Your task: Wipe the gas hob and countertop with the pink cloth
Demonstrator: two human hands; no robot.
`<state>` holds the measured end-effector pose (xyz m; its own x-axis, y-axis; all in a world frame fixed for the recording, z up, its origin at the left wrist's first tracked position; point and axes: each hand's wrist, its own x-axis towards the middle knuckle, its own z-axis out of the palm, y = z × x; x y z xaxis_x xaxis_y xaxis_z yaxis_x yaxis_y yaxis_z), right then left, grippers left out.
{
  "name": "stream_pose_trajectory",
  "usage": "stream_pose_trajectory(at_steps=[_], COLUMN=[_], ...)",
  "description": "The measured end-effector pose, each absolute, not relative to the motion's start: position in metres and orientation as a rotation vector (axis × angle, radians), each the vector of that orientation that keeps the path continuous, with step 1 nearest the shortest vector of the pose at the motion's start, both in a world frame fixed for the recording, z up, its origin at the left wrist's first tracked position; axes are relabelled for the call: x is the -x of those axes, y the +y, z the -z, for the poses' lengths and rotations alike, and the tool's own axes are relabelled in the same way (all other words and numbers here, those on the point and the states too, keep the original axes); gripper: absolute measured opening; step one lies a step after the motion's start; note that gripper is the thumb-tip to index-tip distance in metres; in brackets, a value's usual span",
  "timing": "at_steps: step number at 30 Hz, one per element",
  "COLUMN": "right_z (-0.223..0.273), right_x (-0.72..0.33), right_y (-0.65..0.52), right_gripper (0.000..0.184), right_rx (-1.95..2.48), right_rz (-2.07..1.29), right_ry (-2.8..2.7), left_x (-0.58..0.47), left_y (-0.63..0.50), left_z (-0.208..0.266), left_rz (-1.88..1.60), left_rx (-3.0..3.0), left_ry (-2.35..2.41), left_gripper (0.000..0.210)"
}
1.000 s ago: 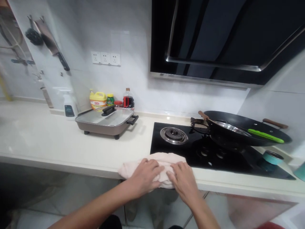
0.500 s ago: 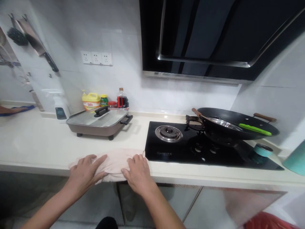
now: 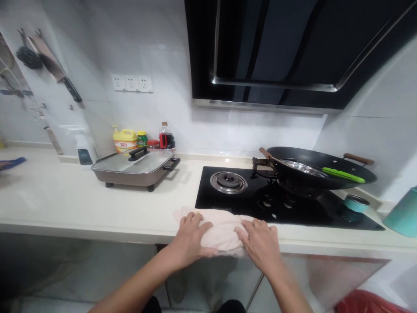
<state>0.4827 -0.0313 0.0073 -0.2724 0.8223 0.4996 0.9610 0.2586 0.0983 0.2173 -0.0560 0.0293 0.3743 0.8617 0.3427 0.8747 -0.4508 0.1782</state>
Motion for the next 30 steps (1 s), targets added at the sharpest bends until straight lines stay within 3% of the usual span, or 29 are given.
stream_pose_trajectory(at_steps=[7, 16, 22, 25, 30], right_z=[-0.017, -0.011, -0.016, -0.016, -0.010], right_x=[-0.479, -0.387, -0.315, -0.305, -0.336], right_y=[-0.027, -0.033, -0.045, -0.050, -0.043], right_gripper=[0.044, 0.033, 0.060, 0.070, 0.048], right_rx=[1.688, 1.404, 1.203, 1.086, 1.091], right_rz=[0.760, 0.344, 0.205, 0.201, 0.116], right_ry=[-2.165, -2.255, -2.330, -2.358, -2.325], left_x=[-0.241, -0.122, -0.044, -0.036, -0.076], left_y=[-0.055, -0.056, -0.064, -0.070, -0.076], left_z=[-0.012, -0.001, -0.012, -0.022, -0.026], left_rz=[0.732, 0.747, 0.514, 0.397, 0.516], left_rx=[2.562, 2.332, 2.167, 2.122, 2.175], left_ry=[-1.551, -1.499, -1.819, -1.948, -1.776], left_gripper=[0.087, 0.073, 0.056, 0.059, 0.060])
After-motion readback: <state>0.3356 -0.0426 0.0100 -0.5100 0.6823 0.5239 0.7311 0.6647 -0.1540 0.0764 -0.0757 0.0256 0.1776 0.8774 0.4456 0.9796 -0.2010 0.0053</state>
